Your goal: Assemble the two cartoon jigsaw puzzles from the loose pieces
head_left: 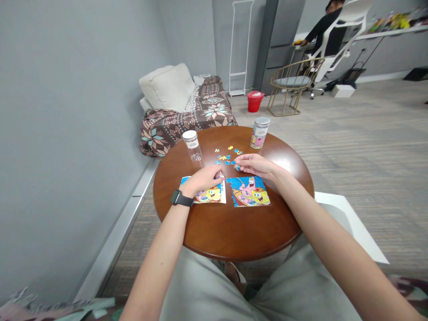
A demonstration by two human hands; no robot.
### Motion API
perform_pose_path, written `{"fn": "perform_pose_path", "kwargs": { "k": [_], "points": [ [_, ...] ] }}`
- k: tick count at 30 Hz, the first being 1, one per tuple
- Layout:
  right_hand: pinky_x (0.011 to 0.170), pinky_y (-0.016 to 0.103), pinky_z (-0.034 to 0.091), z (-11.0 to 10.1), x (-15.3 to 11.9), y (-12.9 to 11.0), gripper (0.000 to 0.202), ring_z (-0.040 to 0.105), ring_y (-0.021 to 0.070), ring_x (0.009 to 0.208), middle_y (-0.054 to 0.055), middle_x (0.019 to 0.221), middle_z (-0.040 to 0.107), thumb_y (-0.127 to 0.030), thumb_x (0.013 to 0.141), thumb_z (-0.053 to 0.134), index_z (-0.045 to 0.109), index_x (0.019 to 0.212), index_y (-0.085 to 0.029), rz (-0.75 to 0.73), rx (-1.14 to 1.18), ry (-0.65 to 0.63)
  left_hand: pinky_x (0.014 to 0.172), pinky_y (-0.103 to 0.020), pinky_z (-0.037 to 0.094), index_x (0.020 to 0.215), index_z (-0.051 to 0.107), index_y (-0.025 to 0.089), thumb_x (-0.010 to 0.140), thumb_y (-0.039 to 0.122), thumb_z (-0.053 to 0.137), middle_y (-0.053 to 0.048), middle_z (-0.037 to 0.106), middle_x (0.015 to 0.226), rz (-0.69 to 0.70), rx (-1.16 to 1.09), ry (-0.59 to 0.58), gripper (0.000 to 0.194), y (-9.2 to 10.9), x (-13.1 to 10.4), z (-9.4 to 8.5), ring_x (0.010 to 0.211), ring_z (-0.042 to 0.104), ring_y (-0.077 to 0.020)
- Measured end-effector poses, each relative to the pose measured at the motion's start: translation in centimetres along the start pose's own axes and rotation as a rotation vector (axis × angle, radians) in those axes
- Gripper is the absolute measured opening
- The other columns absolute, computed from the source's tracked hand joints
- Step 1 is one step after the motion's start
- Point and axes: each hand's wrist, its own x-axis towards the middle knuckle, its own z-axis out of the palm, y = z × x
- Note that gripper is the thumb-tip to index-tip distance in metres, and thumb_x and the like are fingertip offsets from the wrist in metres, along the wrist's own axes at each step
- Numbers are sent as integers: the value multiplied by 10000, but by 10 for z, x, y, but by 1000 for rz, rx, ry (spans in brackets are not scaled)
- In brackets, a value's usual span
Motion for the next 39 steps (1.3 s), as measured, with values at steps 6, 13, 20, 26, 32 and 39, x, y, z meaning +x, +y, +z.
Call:
{"fn": "perform_pose_path", "kwargs": {
  "k": [6,13,20,26,32,39],
  "points": [
    [703,137,553,1,0,1,161,670,72,706,41,772,728,23,755,649,701,783,-127,-2,12,-3,603,-267,332,879,544,182,870,276,497,12,519,716,-1,20,-13,106,-2,-1,-2,629,457,-137],
    [716,173,557,-2,1,4,222,673,89,731,37,806,736,51,689,680,703,813,-131,-38,11,-33,589,-265,322,867,545,178,872,278,494,9,527,716,-9,25,-11,113,-1,-1,-2,623,457,-135],
    [632,158,522,-4,3,3,99,625,64,636,31,757,713,-46,766,698,688,818,-130,-20,-19,-47,596,-269,335,824,530,178,873,296,506,9,531,718,-7,17,4,130,-2,-1,-1,626,459,-132],
    [696,163,530,0,0,0,147,644,73,670,28,743,712,7,746,679,685,790,-133,-38,14,-18,600,-269,333,808,507,183,869,307,511,10,524,717,0,10,1,138,-2,-1,-1,629,456,-134],
    [779,204,533,-2,2,1,175,663,93,714,29,760,726,-2,692,718,680,795,-139,-50,9,-10,596,-268,327,805,500,181,871,287,508,12,524,713,-7,20,-4,124,1,-2,-2,624,454,-131],
    [764,219,525,-6,3,3,278,669,104,737,17,749,721,68,649,688,670,830,-142,-67,3,-29,594,-269,319,833,519,177,869,281,497,10,523,708,-4,25,-18,113,2,-1,-3,625,450,-132]
  ]
}}
